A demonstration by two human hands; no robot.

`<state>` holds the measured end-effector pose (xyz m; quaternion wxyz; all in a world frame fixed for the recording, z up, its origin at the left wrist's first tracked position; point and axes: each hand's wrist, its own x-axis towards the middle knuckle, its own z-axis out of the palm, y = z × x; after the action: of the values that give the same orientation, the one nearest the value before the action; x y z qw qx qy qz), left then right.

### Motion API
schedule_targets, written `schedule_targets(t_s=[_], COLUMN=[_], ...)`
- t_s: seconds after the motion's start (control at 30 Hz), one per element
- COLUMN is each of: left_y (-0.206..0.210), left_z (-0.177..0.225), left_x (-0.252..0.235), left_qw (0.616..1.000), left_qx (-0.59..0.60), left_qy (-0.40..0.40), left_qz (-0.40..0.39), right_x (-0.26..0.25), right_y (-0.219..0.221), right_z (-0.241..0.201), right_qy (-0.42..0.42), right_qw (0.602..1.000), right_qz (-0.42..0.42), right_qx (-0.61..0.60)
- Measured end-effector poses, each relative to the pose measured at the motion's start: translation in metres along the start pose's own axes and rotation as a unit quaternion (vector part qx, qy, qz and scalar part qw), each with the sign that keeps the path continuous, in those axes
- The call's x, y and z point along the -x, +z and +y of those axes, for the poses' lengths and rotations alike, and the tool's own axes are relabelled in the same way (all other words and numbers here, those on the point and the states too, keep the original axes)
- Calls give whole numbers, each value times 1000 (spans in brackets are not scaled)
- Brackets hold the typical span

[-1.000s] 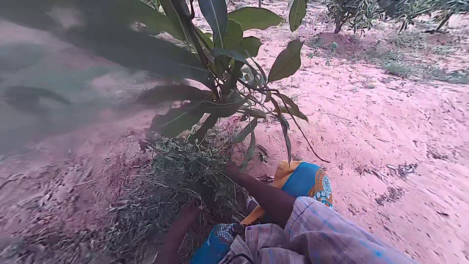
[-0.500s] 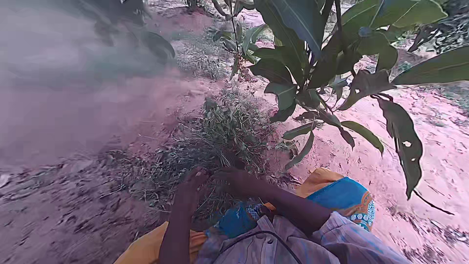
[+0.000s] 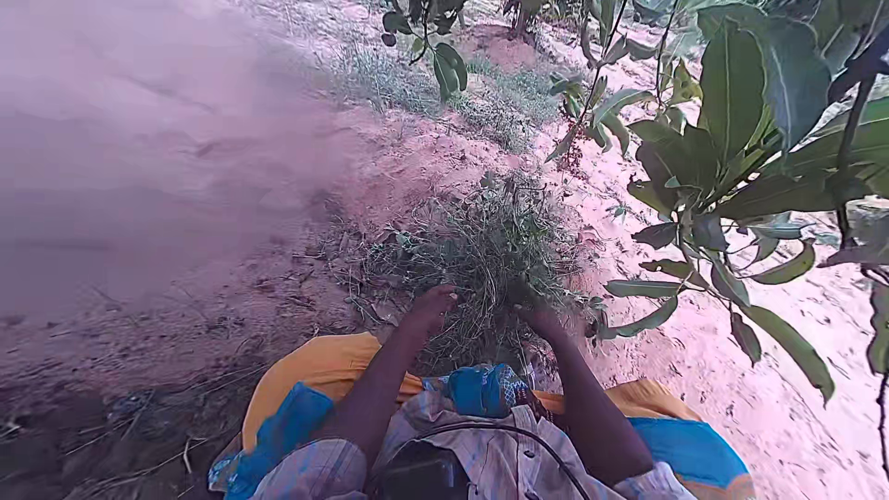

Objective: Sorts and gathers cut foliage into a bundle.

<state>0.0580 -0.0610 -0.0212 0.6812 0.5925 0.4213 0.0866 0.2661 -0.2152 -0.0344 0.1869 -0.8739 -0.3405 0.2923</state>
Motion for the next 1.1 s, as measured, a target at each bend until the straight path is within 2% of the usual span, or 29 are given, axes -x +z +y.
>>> schedule_targets(t_s=[0.1, 0.17, 0.27, 0.37, 0.43, 0.53, 0.63, 0.7, 0.8, 0.93, 1.0, 1.1], left_y=[0, 0, 10, 23, 26, 22, 17, 19, 21, 19, 18, 14], left_z=[18, 22, 22, 6, 2, 8, 6, 4, 4, -1, -2, 3], left_x=[0, -7, -22, -37, -33, -24, -31, -42, -49, -53, -52, -47], left_qw=[997, 991, 983, 991, 996, 998, 985, 968, 974, 988, 991, 994], left_qx=[76, 116, 171, 125, 66, -9, -152, -231, -204, -122, -96, -63], left_qy=[29, 60, 69, 53, 50, 48, 49, 58, 40, 17, 7, -16], left_qz=[4, -2, 15, 11, -20, -44, -64, -80, -87, -95, -95, -86], right_x=[20, 37, 63, 77, 68, 38, 29, 27, 13, -2, 4, 17], right_y=[-22, -27, -30, -19, -4, 22, 30, 30, 39, 60, 64, 66], right_z=[-22, -35, -60, -77, -73, -52, -55, -65, -63, -50, -59, -77], right_qy=[-44, -104, -159, -195, -187, -126, -105, -113, -90, -6, -20, -109], right_qw=[997, 988, 954, 931, 944, 970, 970, 963, 952, 942, 941, 942], right_qz=[-60, -34, 21, 31, 19, -26, -30, -1, 30, -16, -35, -55], right_qx=[-33, -105, -252, -306, -271, -206, -219, -246, -290, -334, -335, -312])
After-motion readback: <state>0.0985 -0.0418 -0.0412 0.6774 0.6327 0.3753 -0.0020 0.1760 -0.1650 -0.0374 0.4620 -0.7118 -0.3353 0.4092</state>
